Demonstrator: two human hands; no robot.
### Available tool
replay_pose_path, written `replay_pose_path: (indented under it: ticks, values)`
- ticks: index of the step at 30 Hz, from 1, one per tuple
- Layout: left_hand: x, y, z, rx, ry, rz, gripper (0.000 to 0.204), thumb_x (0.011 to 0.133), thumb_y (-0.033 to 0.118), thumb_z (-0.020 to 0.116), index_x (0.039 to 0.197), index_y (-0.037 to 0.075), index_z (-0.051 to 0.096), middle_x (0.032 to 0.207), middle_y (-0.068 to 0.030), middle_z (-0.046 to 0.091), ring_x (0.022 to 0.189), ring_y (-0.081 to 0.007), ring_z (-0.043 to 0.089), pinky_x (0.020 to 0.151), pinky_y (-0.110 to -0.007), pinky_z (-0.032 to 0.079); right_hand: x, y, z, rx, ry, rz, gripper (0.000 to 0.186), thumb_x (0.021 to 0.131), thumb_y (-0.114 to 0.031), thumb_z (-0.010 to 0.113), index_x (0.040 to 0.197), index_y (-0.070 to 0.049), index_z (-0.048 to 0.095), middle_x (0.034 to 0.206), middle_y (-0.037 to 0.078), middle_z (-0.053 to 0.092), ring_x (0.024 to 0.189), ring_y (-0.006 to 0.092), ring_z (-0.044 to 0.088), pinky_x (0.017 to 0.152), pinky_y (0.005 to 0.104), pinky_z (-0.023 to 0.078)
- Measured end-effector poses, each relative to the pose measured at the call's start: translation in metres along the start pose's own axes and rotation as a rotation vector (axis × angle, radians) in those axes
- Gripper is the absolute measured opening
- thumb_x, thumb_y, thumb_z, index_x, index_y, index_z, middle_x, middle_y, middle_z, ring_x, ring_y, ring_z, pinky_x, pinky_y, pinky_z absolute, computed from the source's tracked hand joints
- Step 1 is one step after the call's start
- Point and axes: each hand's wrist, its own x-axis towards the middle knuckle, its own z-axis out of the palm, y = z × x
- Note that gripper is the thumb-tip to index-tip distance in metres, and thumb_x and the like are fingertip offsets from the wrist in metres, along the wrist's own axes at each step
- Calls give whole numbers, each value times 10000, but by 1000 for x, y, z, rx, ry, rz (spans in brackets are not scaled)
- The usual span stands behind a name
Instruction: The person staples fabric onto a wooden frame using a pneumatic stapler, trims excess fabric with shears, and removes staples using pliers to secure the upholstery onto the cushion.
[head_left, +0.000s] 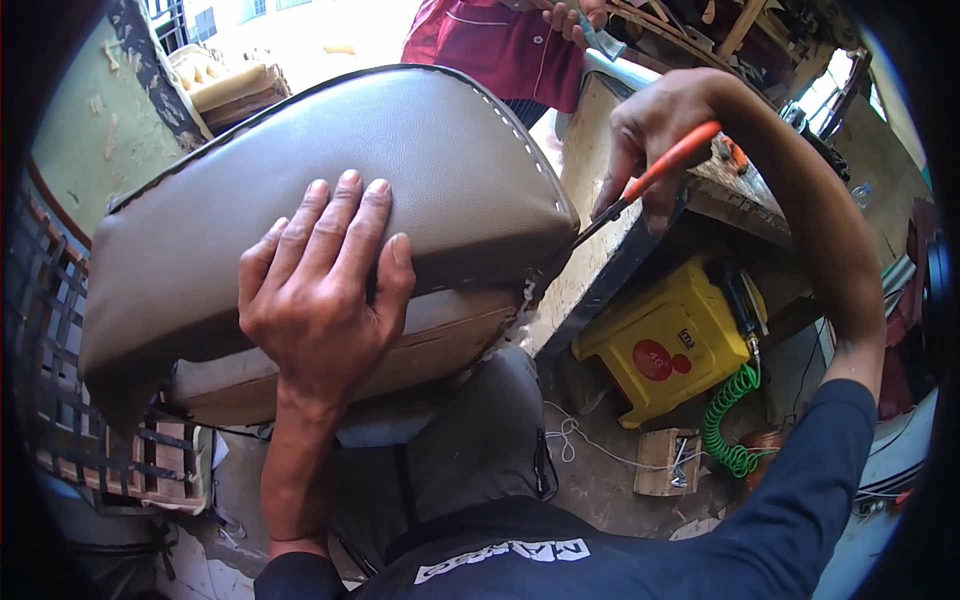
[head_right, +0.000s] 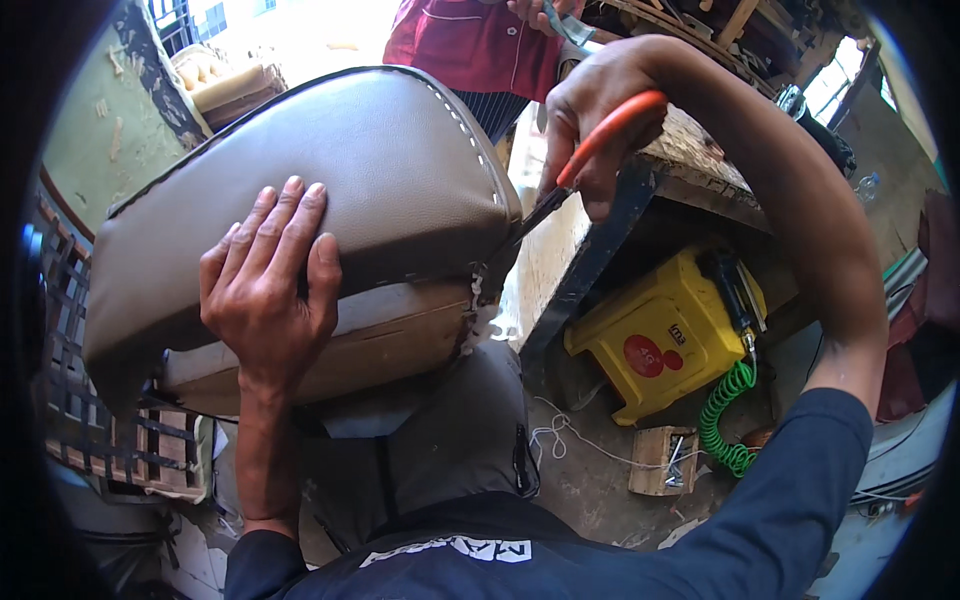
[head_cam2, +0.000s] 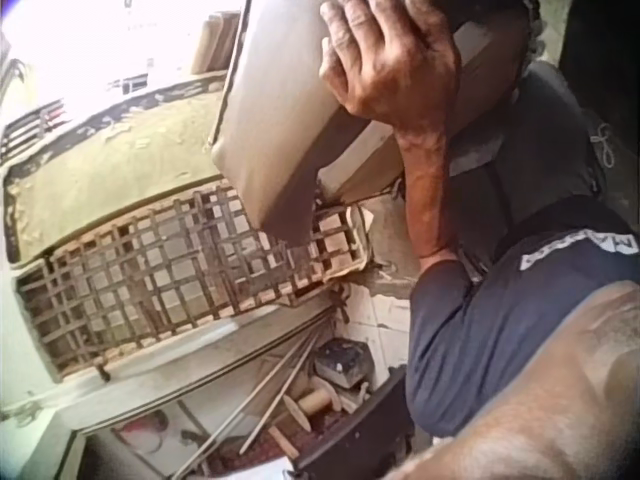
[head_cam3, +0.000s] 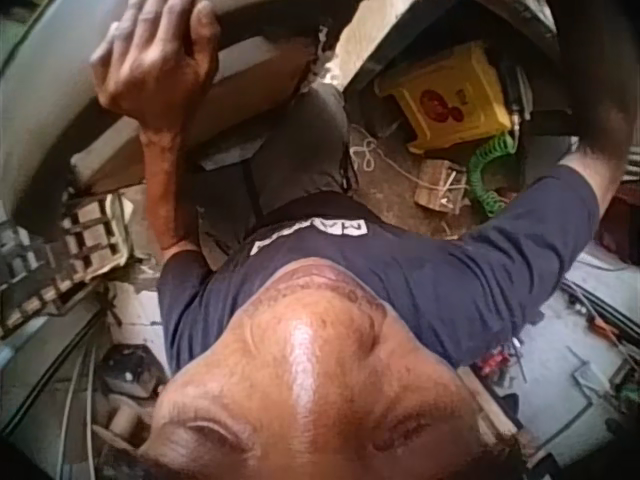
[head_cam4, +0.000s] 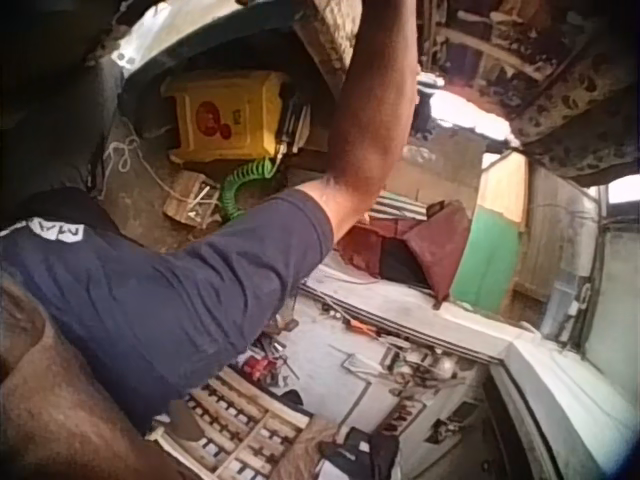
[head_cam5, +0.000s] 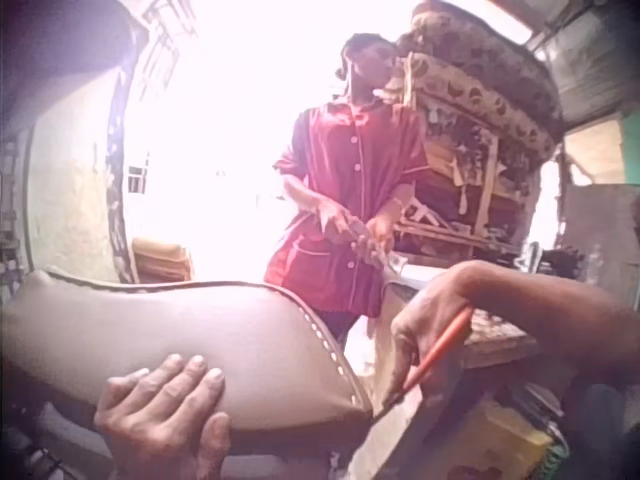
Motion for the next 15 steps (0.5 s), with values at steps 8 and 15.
replay_pose_path:
  ticks: [8, 15]
  values:
    - [2, -1, 8, -8, 63, -34, 291, 922, 314, 669, 1128, 169, 814, 1160, -59, 788, 1122, -222, 733, 1006, -365, 482, -47, -18, 104, 231, 470, 57, 518, 817, -159, 878, 1304, -65, 728, 851, 33, 783, 720, 50, 645, 679, 253, 519]
    - [4, 2, 5, -33, -13, -82, 294, 937, 292, 672, 1166, 163, 804, 1207, -62, 774, 1179, -221, 710, 1021, -351, 459, -36, -28, 144, 202, 692, -19, 495, 850, -285, 833, 1265, -37, 726, 875, 235, 746, 696, 236, 717, 706, 359, 531]
